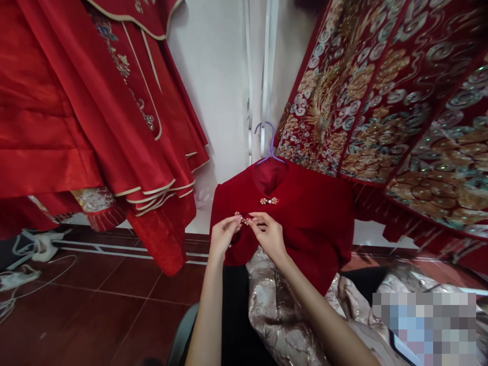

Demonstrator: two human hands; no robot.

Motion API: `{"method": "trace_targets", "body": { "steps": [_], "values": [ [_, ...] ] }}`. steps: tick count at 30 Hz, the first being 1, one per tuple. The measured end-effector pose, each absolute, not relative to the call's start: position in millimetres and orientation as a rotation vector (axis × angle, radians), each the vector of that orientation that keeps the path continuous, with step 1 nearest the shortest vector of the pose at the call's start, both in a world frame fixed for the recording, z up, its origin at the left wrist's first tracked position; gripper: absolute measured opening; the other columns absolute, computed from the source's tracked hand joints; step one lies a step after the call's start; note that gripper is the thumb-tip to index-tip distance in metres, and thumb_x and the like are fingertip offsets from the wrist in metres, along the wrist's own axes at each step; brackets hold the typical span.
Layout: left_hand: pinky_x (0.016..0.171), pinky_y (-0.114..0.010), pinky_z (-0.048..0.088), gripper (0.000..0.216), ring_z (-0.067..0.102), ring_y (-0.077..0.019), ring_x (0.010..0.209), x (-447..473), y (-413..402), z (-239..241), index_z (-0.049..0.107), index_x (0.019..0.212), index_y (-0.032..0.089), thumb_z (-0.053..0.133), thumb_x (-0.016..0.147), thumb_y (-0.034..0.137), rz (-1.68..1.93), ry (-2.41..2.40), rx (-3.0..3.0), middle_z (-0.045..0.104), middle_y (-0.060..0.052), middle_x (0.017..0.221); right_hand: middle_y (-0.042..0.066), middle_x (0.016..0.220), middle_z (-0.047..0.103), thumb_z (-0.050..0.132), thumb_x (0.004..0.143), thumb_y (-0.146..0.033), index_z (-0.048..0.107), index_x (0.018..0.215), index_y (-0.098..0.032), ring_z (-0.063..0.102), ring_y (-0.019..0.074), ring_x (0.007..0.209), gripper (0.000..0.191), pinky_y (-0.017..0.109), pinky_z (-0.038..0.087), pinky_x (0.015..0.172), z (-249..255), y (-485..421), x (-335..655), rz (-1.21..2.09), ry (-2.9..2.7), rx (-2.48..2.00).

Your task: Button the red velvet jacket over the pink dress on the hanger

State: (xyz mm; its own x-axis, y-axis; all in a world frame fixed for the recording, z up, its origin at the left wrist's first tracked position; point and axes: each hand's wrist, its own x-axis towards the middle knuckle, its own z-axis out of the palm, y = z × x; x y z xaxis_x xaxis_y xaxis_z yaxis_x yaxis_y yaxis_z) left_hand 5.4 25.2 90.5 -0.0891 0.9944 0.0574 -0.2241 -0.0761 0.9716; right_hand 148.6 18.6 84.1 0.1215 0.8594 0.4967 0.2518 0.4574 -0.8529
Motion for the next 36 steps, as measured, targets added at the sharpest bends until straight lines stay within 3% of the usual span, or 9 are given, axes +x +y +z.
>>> {"method": "trace_targets", "body": {
  "steps": [6, 14, 20, 32, 36],
  "values": [
    [0.09, -0.032, 0.049, 0.039, 0.068, -0.0187, 0.087, 5.4, 22.2, 92.9, 0.072, 0.088, 0.011, 0.083, 0.054, 0.024, 1.405, 1.052, 1.108, 0.074, -0.011, 0.092, 0.005, 0.088, 0.066, 0.056, 0.082, -0.025, 0.065, 0.098, -0.017, 0.064, 0.0135, 0.075, 0.021, 0.025, 0.057, 0.068, 83.5, 18.7, 142.8, 0.525, -1.431, -1.063],
    [0.082, -0.033, 0.054, 0.037, 0.069, -0.0188, 0.078, 10.1, 31.1, 81.2, 0.069, 0.085, 0.01, 0.083, 0.054, 0.023, 1.521, 1.111, 1.218, 0.073, -0.011, 0.087, 0.004, 0.088, 0.065, 0.055, 0.084, -0.026, 0.064, 0.09, -0.017, 0.063, 0.0125, 0.075, 0.014, 0.023, 0.057, 0.065, 84.8, 19.6, 141.0, 0.534, -1.453, -1.034],
    [0.084, -0.034, 0.053, 0.025, 0.069, -0.0189, 0.081, 8.4, 33.8, 76.6, 0.07, 0.087, 0.01, 0.074, 0.066, 0.024, 1.53, 1.176, 1.298, 0.073, -0.012, 0.088, 0.004, 0.088, 0.063, 0.053, 0.084, -0.023, 0.063, 0.088, -0.017, 0.061, 0.0115, 0.073, 0.012, 0.022, 0.056, 0.065, 86.6, 18.0, 139.1, 0.479, -1.479, -1.025],
    [0.07, -0.025, 0.053, 0.012, 0.065, -0.0142, 0.077, 7.1, 26.2, 82.1, 0.065, 0.088, 0.017, 0.059, 0.079, 0.022, 1.551, 1.322, 1.762, 0.066, -0.006, 0.09, 0.003, 0.085, 0.061, 0.054, 0.083, -0.023, 0.062, 0.085, -0.018, 0.061, 0.012, 0.072, 0.01, 0.022, 0.057, 0.062, 84.5, 20.5, 133.6, 0.47, -1.436, -1.043],
    [0.074, -0.026, 0.052, 0.022, 0.064, -0.013, 0.079, -1.0, 31.3, 77.5, 0.065, 0.092, 0.019, 0.047, 0.081, 0.013, 1.486, 1.277, 1.816, 0.062, -0.005, 0.094, 0.004, 0.086, 0.064, 0.054, 0.082, -0.022, 0.062, 0.084, -0.018, 0.063, 0.0125, 0.072, 0.01, 0.022, 0.057, 0.062, 85.9, 23.8, 135.0, 0.491, -1.457, -1.078]
  ]
}}
